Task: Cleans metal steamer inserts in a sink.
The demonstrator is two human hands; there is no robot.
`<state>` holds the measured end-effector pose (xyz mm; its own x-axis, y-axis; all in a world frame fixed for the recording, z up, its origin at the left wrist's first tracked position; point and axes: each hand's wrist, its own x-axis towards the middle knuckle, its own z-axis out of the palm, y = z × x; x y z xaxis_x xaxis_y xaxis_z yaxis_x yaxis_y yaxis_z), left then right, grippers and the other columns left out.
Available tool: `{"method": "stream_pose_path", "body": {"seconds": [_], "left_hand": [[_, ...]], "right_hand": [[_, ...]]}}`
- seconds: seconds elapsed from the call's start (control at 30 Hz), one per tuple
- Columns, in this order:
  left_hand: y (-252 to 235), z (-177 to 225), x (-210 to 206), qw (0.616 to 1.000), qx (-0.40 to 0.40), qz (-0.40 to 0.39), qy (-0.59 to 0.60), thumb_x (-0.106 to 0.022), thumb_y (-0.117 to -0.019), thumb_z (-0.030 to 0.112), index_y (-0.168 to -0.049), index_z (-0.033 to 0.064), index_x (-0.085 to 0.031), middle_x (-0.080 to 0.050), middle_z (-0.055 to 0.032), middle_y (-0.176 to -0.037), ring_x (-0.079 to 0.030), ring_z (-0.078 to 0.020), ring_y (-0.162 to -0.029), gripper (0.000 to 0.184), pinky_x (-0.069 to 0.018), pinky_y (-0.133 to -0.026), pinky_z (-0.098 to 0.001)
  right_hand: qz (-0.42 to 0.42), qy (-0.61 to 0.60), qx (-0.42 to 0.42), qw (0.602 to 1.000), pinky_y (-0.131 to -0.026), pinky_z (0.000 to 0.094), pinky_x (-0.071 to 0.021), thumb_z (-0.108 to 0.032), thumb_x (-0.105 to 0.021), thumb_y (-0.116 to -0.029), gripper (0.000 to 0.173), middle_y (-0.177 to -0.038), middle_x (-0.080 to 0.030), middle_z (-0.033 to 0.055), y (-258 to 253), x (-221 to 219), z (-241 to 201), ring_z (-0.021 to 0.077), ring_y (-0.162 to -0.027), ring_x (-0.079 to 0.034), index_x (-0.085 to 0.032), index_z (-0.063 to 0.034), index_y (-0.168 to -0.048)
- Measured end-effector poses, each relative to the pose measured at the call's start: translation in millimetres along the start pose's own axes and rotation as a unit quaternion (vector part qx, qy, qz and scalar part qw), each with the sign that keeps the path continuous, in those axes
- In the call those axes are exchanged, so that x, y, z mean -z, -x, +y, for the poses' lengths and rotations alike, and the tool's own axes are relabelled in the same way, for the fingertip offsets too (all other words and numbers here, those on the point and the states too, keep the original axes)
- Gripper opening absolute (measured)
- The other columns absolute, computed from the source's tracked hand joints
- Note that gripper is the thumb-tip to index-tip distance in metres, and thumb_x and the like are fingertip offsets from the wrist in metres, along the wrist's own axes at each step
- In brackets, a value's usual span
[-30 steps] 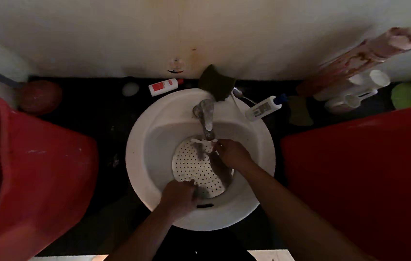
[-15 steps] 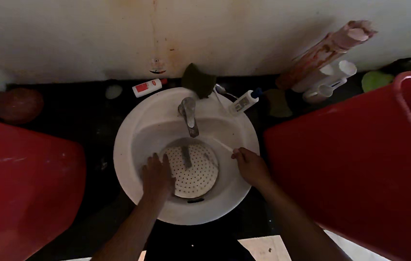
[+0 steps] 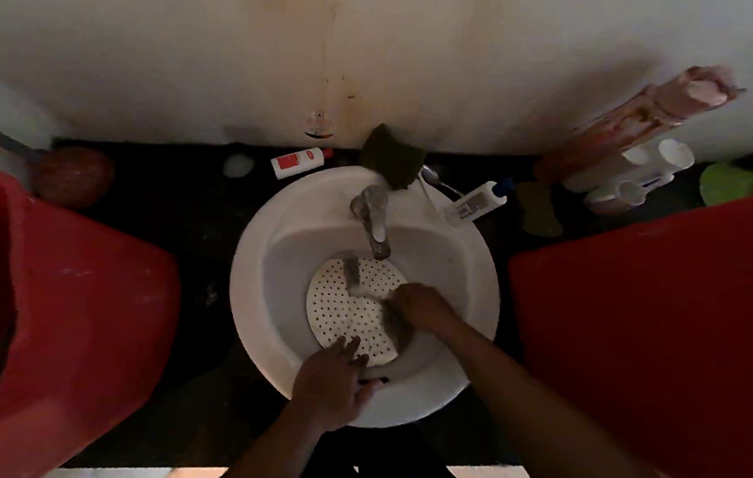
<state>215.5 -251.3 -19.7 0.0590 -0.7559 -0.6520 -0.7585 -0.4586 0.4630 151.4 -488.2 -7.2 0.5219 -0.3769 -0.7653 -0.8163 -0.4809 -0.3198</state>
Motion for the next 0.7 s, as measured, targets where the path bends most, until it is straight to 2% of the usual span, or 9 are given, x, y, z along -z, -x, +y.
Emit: {"method": "stream_pose_path", "body": {"seconds": [0.07, 0.17, 0.23, 0.3, 0.33, 0.43, 0.5, 0.57, 0.7], "left_hand": [[1, -2, 0, 1.000, 0.004, 0.010, 0.002, -0.021, -0.1040, 0.069, -0.153, 0.0229, -0.049, -0.030, -0.0007, -0.169, -0.028, -0.0303, -0.155, 0.073, -0.0381, -0.117, -0.0545], [1, -1, 2, 1.000, 0.005, 0.009, -0.002, -0.021, -0.1044, 0.068, -0.153, 0.0224, -0.049, -0.032, -0.0013, -0.168, -0.031, -0.0306, -0.154, 0.072, -0.0435, -0.112, -0.0552], [1, -1, 4, 1.000, 0.003, -0.001, -0.001, -0.021, -0.1045, 0.068, -0.153, 0.0214, -0.049, -0.031, -0.0015, -0.169, -0.030, -0.0308, -0.154, 0.073, -0.0433, -0.112, -0.0557], [1, -1, 3, 1.000, 0.005, -0.010, -0.002, -0.020, -0.1043, 0.068, -0.154, 0.0210, -0.047, -0.029, -0.0014, -0.169, -0.028, -0.0307, -0.155, 0.074, -0.0425, -0.112, -0.0560], [1, -1, 3, 1.000, 0.005, -0.015, -0.003, -0.019, -0.1045, 0.068, -0.155, 0.0210, -0.046, -0.028, -0.0014, -0.170, -0.027, -0.0309, -0.155, 0.074, -0.0418, -0.113, -0.0560], [-2, 0, 3, 1.000, 0.011, -0.021, -0.007, -0.018, -0.1041, 0.068, -0.156, 0.0223, -0.045, -0.028, -0.0003, -0.170, -0.027, -0.0304, -0.156, 0.074, -0.0410, -0.114, -0.0556], [-2, -1, 2, 1.000, 0.008, -0.023, -0.008, -0.018, -0.1043, 0.068, -0.156, 0.0224, -0.045, -0.028, -0.0001, -0.170, -0.027, -0.0305, -0.156, 0.074, -0.0410, -0.114, -0.0555], [0, -1, 1, 1.000, 0.006, -0.020, -0.007, -0.018, -0.1045, 0.068, -0.156, 0.0219, -0.045, -0.028, -0.0008, -0.170, -0.027, -0.0308, -0.156, 0.074, -0.0413, -0.114, -0.0551], [-1, 0, 3, 1.000, 0.008, -0.020, -0.009, -0.018, -0.1045, 0.067, -0.157, 0.0215, -0.044, -0.028, -0.0015, -0.170, -0.027, -0.0307, -0.156, 0.074, -0.0405, -0.114, -0.0552]], "right_hand": [[0.045, -0.006, -0.011, 0.999, -0.103, 0.0588, -0.0496, -0.037, -0.046, -0.1098, 0.040, -0.126, -0.069, 0.0180, -6, 4, 2, 0.0357, -0.120, -0.065, -0.068, -0.0100, -0.129], [-0.064, 0.020, 0.083, 0.994, -0.108, 0.0557, -0.0459, -0.033, -0.045, -0.1100, 0.043, -0.129, -0.065, 0.0227, -2, -16, -6, 0.0364, -0.124, -0.061, -0.065, -0.0022, -0.132], [-0.011, -0.004, 0.028, 1.000, -0.110, 0.0559, -0.0446, -0.033, -0.042, -0.1108, 0.044, -0.133, -0.064, 0.0226, -6, -11, -2, 0.0371, -0.127, -0.060, -0.064, -0.0031, -0.134], [0.081, -0.027, -0.036, 0.996, -0.104, 0.0570, -0.0484, -0.036, -0.044, -0.1106, 0.042, -0.125, -0.067, 0.0216, -13, 0, 1, 0.0378, -0.120, -0.063, -0.066, -0.0052, -0.128], [0.066, -0.022, -0.026, 0.997, -0.104, 0.0565, -0.0487, -0.036, -0.044, -0.1108, 0.042, -0.126, -0.067, 0.0212, -12, 0, -4, 0.0371, -0.120, -0.064, -0.066, -0.0055, -0.129], [-0.067, 0.063, 0.095, 0.991, -0.110, 0.0567, -0.0440, -0.037, -0.041, -0.1108, 0.046, -0.134, -0.064, 0.0211, -6, -19, -22, 0.0364, -0.128, -0.059, -0.064, -0.0045, -0.134], [-0.029, 0.054, 0.053, 0.997, -0.109, 0.0584, -0.0442, -0.039, -0.041, -0.1110, 0.047, -0.135, -0.064, 0.0212, -13, -8, -21, 0.0375, -0.129, -0.059, -0.064, -0.0062, -0.135], [0.043, 0.020, 0.002, 0.999, -0.104, 0.0599, -0.0477, -0.043, -0.045, -0.1093, 0.045, -0.128, -0.068, 0.0188, -29, 6, -12, 0.0368, -0.122, -0.063, -0.069, -0.0095, -0.128], [-0.098, 0.088, 0.138, 0.982, -0.105, 0.0578, -0.0471, -0.040, -0.044, -0.1098, 0.045, -0.125, -0.068, 0.0199, -28, -16, -29, 0.0356, -0.120, -0.063, -0.068, -0.0063, -0.127]]}}
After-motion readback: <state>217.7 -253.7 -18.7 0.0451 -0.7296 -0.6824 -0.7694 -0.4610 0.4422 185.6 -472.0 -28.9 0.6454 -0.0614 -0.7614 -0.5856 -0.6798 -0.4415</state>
